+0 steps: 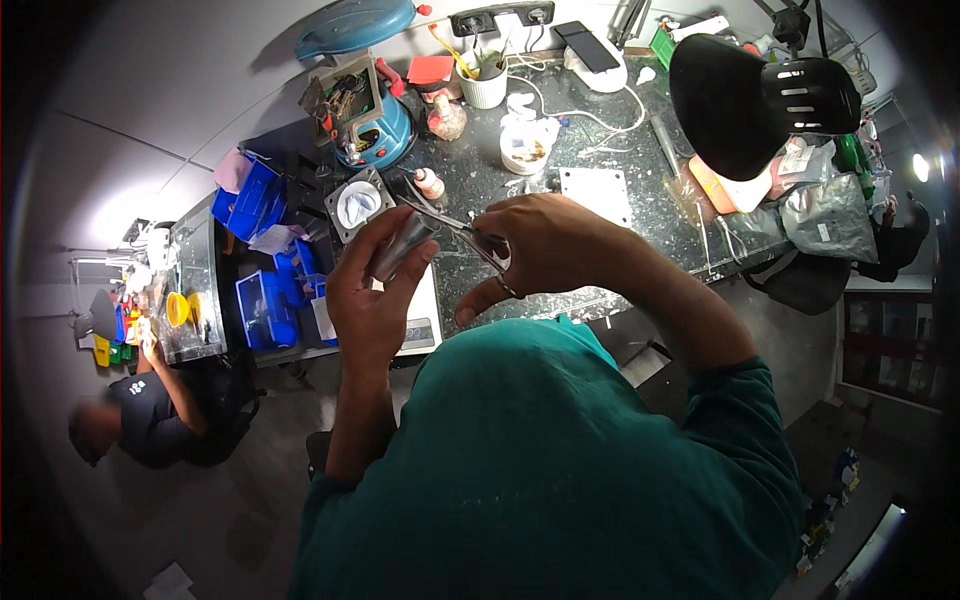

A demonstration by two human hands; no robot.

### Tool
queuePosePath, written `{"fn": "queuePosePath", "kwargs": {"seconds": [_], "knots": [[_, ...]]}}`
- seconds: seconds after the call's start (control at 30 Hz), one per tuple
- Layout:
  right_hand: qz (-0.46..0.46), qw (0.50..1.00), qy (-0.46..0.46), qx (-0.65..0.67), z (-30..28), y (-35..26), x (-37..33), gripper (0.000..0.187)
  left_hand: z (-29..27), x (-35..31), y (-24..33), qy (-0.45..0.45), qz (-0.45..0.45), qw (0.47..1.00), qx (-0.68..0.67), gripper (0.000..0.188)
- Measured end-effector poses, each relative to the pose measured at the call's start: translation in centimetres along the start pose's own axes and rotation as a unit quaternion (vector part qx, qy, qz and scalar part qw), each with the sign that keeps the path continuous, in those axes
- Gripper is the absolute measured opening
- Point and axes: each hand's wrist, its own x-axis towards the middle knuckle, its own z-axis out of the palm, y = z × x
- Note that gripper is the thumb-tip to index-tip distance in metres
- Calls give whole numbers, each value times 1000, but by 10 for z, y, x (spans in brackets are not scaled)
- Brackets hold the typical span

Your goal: The person uses scissors to cut a thin material and then attaches a metal dental component to a black articulator base by hand.

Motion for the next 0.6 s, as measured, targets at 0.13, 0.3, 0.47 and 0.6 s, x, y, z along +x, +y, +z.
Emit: {"fn": "queuePosePath", "kwargs": {"seconds": [0.13,0.3,0.47,0.6], "knots": [[-13,999,23,-19,6,8,4,78,-2,-3,-4,12,-47,998,-27,39],[-11,999,23,-22,2,7,3,71,-7,-3,-8,18,-74,996,-47,37],[-28,999,27,-4,3,12,0,65,-12,1,-11,6,-112,992,-64,34],[-33,998,51,15,6,12,-1,60,-4,4,-5,9,-61,997,-46,32]]}}
